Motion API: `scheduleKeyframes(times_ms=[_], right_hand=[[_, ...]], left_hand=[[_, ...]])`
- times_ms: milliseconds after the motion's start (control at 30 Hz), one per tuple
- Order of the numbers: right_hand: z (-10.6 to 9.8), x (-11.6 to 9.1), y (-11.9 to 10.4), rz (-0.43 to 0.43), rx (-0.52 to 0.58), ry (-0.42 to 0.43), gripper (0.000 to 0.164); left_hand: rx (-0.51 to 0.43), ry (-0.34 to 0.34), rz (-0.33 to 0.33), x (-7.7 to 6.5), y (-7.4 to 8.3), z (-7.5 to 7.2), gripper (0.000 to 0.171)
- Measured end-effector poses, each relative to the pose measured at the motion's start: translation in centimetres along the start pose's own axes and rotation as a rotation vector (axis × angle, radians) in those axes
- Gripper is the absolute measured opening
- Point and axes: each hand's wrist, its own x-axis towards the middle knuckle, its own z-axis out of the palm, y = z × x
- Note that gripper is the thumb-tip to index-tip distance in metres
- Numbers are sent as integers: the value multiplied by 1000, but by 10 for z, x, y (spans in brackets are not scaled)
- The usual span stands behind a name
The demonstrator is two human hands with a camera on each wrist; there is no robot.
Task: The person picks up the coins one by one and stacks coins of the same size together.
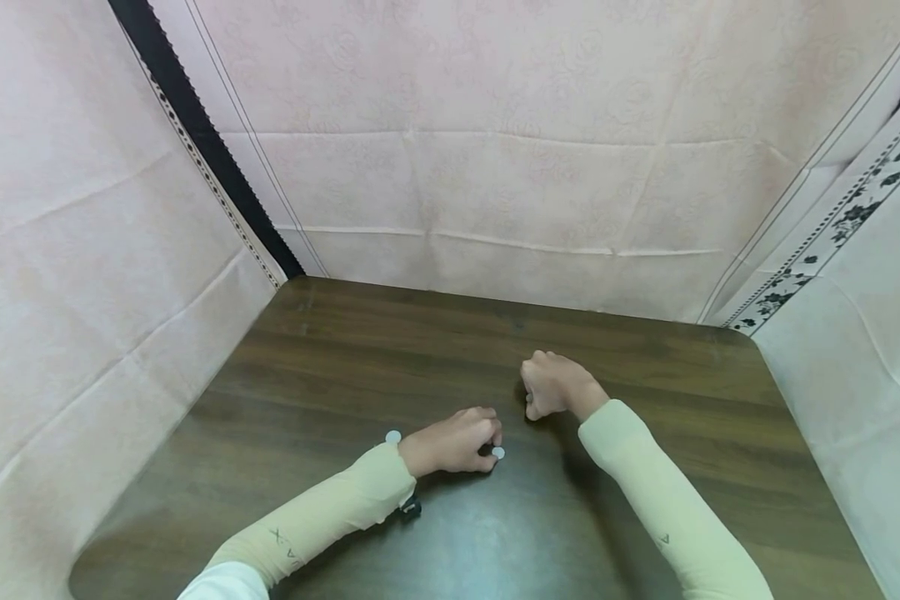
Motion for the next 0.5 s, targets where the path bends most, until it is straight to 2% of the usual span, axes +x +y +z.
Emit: scheduleKeyframes(times_ms=[200, 500], right_hand=[[-1, -7, -6, -16, 59, 14, 47], [3, -19, -18, -69, 68, 39, 48]], left_hand=[[-6, -8, -3, 0, 1, 0, 11], [4, -5, 4, -1, 2, -1, 11]])
